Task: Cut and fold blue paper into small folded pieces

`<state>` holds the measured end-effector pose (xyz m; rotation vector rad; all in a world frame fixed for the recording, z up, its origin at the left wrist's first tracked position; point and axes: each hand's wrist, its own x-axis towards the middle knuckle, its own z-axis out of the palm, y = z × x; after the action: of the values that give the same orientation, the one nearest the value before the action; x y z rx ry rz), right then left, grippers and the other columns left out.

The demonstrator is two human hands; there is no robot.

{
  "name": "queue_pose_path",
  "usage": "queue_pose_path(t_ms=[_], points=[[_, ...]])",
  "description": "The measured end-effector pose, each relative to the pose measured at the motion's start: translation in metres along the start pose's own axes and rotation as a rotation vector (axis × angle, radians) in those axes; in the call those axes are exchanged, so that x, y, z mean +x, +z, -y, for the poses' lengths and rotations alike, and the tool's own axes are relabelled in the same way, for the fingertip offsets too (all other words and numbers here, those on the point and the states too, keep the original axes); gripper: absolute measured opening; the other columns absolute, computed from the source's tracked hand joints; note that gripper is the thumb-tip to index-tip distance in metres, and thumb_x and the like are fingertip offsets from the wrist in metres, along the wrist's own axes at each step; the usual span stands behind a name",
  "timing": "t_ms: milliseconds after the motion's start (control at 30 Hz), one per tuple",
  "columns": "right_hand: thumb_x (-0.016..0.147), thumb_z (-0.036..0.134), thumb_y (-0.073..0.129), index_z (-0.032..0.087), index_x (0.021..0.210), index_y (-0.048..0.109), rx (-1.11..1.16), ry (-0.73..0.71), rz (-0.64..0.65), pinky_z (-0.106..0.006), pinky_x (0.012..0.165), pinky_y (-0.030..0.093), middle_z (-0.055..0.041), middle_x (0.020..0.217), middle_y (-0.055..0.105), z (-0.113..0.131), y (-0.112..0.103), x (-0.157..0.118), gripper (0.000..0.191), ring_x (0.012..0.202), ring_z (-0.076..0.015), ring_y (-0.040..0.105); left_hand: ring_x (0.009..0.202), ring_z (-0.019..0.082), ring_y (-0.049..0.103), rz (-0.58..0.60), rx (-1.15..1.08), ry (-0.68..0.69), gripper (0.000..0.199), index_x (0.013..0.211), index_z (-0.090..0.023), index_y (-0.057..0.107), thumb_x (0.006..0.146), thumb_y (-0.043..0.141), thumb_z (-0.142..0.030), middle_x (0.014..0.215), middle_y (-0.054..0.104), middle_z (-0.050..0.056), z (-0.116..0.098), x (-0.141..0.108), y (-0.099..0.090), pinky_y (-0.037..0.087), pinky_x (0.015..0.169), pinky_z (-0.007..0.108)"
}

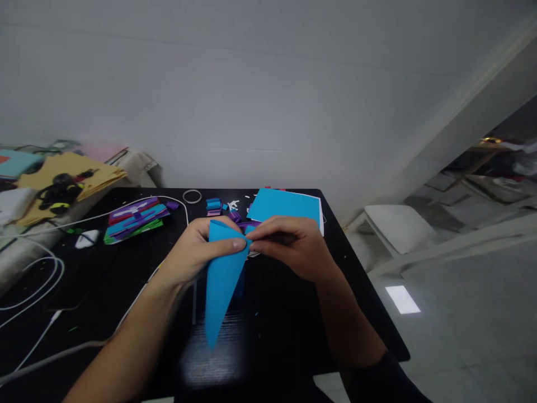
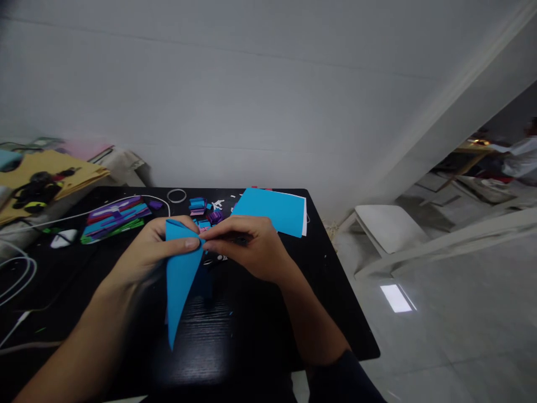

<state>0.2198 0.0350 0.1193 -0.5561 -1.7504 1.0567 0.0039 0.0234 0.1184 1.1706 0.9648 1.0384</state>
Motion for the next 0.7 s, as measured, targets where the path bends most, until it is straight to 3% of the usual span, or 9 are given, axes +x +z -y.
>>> queue_pose_path(t_ms=[533,700], points=[[0.084,0.018,0.088,0.026,0.103,0.084,0.063,0.002,0.028,-0.028,0.077,0.066,-0.0014,0.096,0.082,-0.0028,-0.0012,-0.0002,0.020,0.084,-0.0149,0.077,0.054,0.010,0.060,-0.055,0.057,0.050,0.022,0.073,-0.017,0.078,0.065,0.095,-0.029,0.065,0.071,0.000,-0.0030,-0.0049,0.0037,0.046,0.050,0.020],[0.084,0.018,0.089,0.027,0.100,0.085,-0.019,-0.046,0.020,-0.029,0.079,0.065,-0.0011,0.095,0.083,-0.0043,-0.0025,0.0010,0.019,0.084,-0.0153,0.077,0.054,0.011,0.061,-0.092,0.070,0.046,0.028,0.077,-0.017,0.076,0.063,0.097,-0.031,0.066,0.071,0.000,-0.0030,-0.0066,0.0052,0.047,0.049,0.019]])
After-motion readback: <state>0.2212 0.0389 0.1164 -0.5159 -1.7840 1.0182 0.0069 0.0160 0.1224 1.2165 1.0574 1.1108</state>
